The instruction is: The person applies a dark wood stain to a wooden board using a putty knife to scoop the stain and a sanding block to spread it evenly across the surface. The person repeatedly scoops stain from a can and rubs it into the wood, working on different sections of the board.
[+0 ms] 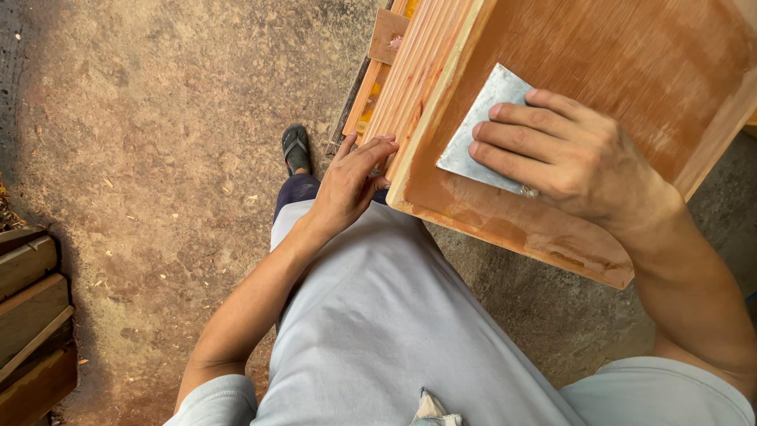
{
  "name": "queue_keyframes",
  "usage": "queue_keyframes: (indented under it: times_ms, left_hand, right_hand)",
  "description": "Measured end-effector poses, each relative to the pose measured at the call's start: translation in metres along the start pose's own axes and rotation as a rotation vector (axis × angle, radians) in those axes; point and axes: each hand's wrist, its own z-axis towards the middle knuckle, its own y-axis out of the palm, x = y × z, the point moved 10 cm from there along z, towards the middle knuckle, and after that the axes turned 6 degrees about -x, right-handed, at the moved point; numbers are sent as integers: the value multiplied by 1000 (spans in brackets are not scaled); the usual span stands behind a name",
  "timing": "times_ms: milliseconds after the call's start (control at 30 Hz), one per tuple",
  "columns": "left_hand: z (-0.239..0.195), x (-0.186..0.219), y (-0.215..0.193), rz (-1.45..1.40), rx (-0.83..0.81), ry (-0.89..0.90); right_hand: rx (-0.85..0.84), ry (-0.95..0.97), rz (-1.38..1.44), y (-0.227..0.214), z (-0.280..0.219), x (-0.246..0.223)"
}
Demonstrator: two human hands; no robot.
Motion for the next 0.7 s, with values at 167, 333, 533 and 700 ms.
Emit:
queue_keyframes:
  times_ms: [167,333,533,700]
  left_hand:
    - [1,0,2,22,5,-3]
    - [4,0,4,26,-29,-12]
    - [4,-3,5,9,-48,-43]
    - [3,-5,7,1,-60,-46]
  right_hand:
    - [-112,66,51,10,-25,-5]
    - [-108,115,77,18,-60,-16]
    - [-102,240,165,29,-106,-25]
    - [-91,265,94,19,-131,-35]
